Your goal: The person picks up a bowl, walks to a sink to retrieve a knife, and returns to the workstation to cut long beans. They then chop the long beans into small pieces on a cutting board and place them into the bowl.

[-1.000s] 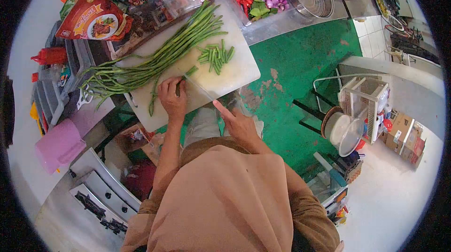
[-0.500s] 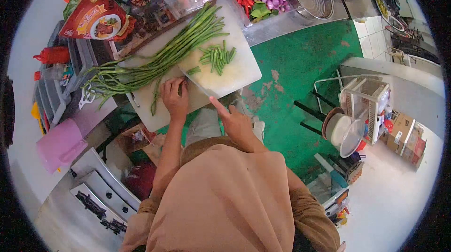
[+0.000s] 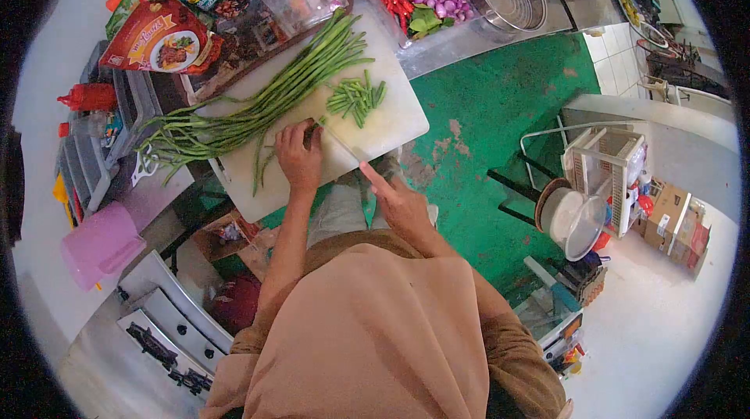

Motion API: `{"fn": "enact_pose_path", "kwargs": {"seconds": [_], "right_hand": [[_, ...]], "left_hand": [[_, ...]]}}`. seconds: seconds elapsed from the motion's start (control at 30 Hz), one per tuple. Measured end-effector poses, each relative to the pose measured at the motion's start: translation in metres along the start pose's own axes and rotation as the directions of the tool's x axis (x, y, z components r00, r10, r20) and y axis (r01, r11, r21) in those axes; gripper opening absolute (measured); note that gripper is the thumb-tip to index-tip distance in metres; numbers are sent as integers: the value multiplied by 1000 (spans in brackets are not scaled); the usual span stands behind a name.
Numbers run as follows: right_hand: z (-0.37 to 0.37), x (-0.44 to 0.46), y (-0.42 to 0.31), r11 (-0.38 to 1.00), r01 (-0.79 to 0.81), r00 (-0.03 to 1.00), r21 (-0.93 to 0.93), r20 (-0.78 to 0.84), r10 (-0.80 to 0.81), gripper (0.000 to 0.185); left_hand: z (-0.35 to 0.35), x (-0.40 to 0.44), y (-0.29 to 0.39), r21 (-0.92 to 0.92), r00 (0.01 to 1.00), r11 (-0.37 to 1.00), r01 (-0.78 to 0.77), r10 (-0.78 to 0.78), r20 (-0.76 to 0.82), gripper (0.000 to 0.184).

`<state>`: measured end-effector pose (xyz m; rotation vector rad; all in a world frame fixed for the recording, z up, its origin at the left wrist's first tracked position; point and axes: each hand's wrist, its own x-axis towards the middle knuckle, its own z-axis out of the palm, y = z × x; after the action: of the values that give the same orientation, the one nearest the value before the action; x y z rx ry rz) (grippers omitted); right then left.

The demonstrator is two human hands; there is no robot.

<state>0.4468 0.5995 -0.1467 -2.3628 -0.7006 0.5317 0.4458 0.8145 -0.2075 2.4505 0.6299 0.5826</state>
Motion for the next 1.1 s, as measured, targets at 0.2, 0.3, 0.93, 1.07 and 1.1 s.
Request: {"fn": "enact_pose_path", "kwargs": {"seconds": [0.2, 0.3, 0.93, 1.07, 1.1], "right_hand": [[6, -1, 5, 999, -14, 1000, -47, 28, 15, 56], [7, 0, 8, 995, -31, 997, -91, 64, 37, 57], [15, 6, -14, 964, -52, 986, -261, 139, 91, 72], [20, 10, -10, 985, -36, 991, -168, 118, 57, 65], [19, 10, -7, 991, -40, 991, -126, 118, 55, 63]], "left_hand": [[-15, -6, -9, -1, 1000, 1000, 5, -5, -22, 23], [-15, -11, -19, 13, 1000, 1000, -1, 2, -9, 19], [-7, -11, -25, 7, 999, 999, -34, 34, -20, 15], [-8, -11, -23, 13, 998, 999, -37, 37, -42, 17], [-8, -10, -22, 12, 998, 999, -41, 41, -43, 17]]}}
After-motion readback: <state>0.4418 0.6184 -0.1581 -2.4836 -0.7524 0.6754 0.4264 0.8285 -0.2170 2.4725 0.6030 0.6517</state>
